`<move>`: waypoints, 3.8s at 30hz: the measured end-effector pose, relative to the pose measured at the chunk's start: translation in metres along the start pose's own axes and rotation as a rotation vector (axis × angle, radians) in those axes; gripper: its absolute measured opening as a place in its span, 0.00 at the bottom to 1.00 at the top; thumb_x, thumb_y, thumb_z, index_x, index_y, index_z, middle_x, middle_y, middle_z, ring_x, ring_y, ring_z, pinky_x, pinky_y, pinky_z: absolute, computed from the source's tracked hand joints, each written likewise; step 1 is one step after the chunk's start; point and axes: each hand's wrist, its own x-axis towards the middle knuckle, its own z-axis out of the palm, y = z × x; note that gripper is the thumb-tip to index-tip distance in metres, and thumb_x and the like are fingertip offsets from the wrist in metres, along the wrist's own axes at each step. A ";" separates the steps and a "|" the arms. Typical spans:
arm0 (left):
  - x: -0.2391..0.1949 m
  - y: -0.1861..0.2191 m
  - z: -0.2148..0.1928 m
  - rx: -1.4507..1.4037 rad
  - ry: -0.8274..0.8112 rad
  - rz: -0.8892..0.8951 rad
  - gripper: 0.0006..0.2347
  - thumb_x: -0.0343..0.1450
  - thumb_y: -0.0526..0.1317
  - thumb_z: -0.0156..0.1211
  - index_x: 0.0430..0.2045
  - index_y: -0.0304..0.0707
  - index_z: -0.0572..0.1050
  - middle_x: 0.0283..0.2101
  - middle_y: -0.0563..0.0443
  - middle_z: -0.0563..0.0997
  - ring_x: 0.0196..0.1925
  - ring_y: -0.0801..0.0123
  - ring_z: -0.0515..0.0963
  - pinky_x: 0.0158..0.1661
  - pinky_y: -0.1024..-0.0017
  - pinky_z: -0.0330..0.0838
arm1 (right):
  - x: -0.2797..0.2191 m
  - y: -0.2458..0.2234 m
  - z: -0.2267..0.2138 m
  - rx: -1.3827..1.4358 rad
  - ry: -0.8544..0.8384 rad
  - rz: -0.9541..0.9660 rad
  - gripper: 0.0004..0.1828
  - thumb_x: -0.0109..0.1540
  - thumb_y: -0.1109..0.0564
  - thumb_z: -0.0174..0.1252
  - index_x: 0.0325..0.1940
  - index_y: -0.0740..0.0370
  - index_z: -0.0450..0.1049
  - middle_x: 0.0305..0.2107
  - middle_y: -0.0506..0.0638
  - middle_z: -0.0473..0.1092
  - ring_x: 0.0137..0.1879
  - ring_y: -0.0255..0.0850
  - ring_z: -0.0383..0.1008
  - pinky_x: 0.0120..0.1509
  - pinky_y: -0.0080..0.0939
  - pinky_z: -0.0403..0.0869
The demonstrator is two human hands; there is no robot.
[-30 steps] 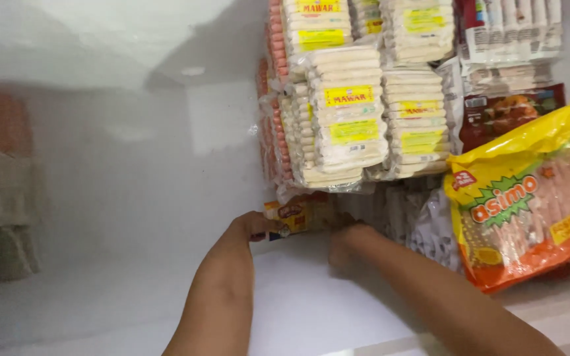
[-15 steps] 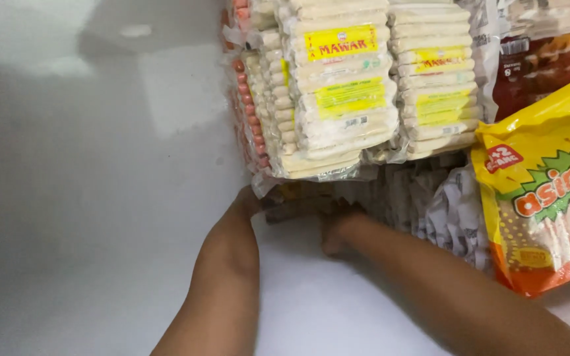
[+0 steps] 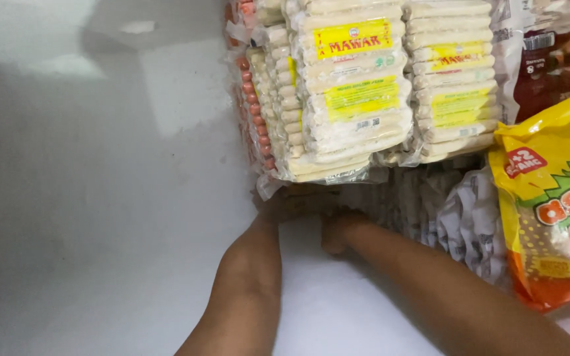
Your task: Transferring frozen food packages from a cardboard box into a chest freezer.
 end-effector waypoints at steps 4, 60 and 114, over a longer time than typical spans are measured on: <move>0.013 0.021 -0.001 0.029 -0.026 -0.003 0.21 0.66 0.42 0.65 0.53 0.38 0.74 0.54 0.45 0.79 0.56 0.57 0.76 0.55 0.63 0.71 | -0.019 -0.004 -0.018 -0.014 0.004 -0.010 0.43 0.51 0.58 0.60 0.72 0.58 0.62 0.66 0.61 0.63 0.70 0.59 0.65 0.68 0.59 0.70; -0.048 0.356 -0.201 0.068 -0.339 -0.562 0.27 0.68 0.50 0.57 0.61 0.36 0.67 0.61 0.36 0.74 0.63 0.45 0.74 0.63 0.56 0.68 | -0.255 0.017 0.043 0.523 0.550 0.100 0.34 0.64 0.42 0.51 0.70 0.60 0.64 0.66 0.62 0.63 0.71 0.56 0.65 0.77 0.61 0.58; 0.008 0.699 -0.030 0.885 -0.906 0.040 0.24 0.67 0.40 0.55 0.61 0.38 0.72 0.76 0.29 0.46 0.76 0.39 0.49 0.72 0.57 0.47 | -0.477 0.218 0.327 0.724 1.660 0.820 0.35 0.56 0.56 0.59 0.70 0.57 0.69 0.51 0.60 0.70 0.54 0.57 0.72 0.54 0.52 0.74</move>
